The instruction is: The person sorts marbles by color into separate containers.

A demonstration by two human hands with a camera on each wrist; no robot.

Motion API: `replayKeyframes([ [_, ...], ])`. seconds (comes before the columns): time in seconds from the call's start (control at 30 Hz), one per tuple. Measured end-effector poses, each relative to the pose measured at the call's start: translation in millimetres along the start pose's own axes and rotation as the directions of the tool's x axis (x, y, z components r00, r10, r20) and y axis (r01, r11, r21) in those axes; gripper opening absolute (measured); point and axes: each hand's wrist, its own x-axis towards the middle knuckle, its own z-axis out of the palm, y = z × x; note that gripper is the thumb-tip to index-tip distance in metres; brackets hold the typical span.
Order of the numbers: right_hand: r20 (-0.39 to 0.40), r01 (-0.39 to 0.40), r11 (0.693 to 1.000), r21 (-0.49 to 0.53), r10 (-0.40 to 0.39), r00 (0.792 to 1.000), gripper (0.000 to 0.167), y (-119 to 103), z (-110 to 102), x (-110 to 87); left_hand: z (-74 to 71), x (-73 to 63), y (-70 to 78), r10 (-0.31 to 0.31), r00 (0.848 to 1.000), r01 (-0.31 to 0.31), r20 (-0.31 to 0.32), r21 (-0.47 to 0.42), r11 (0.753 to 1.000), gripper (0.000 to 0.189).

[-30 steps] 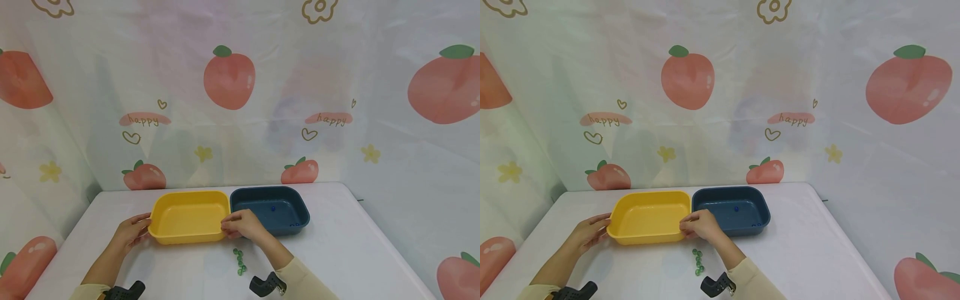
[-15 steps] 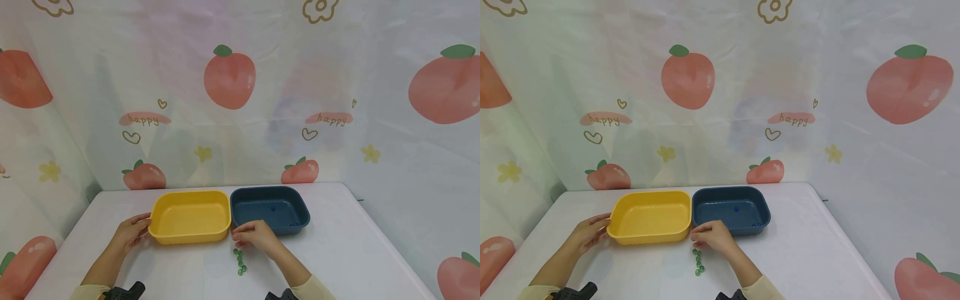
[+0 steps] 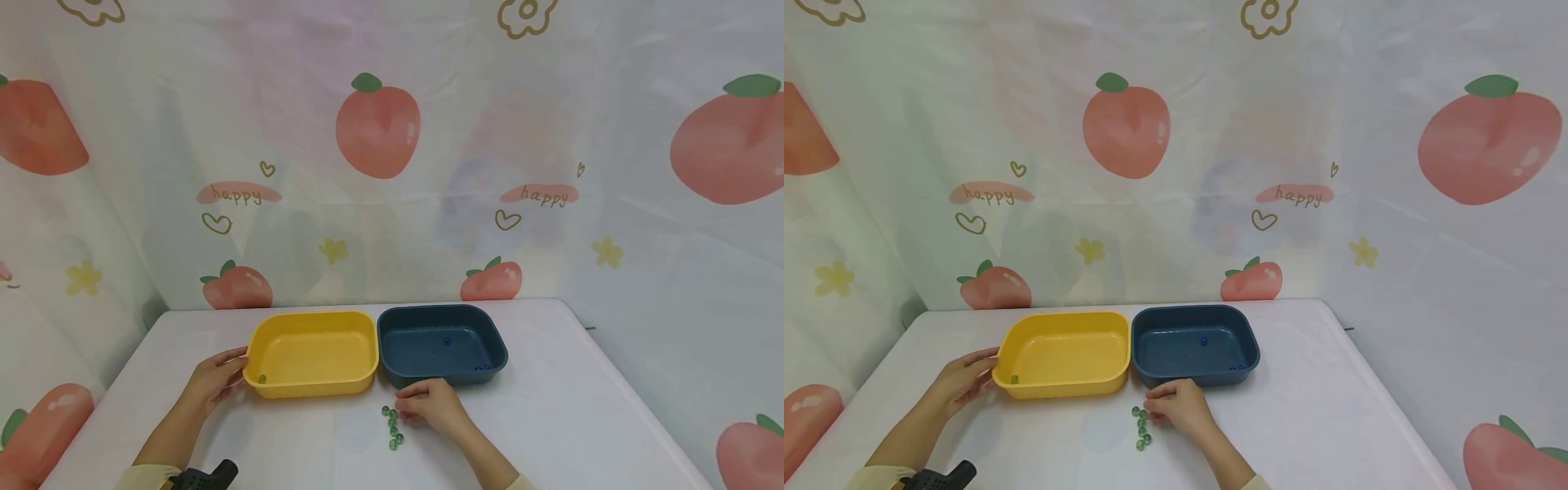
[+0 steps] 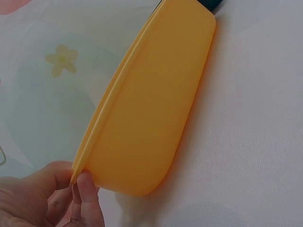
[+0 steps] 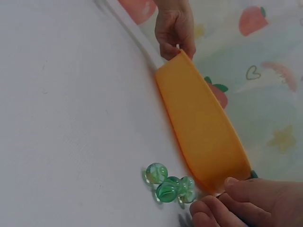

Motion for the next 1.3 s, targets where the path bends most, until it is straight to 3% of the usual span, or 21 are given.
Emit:
replayKeyframes([
  [0.23, -0.016, 0.007, 0.999, -0.034, -0.007, 1.0, 0.024, 9, 2, 3.1, 0.1, 1.0, -0.4, -0.005, 1.0, 0.005, 0.003, -0.007, 1.0, 0.057],
  [0.7, -0.047, 0.09, 0.989, -0.12, -0.096, 0.994, 0.018, 13, 11, 7.5, 1.5, -1.9, 1.0, -0.002, 1.0, 0.002, -0.012, -0.01, 1.0, 0.057],
  [1.3, -0.068, 0.059, 0.986, -0.157, -0.07, 0.995, 0.016, 12, 15, 10.5, 2.1, -0.6, 0.3, -0.009, 1.0, 0.009, -0.018, -0.011, 1.0, 0.056],
])
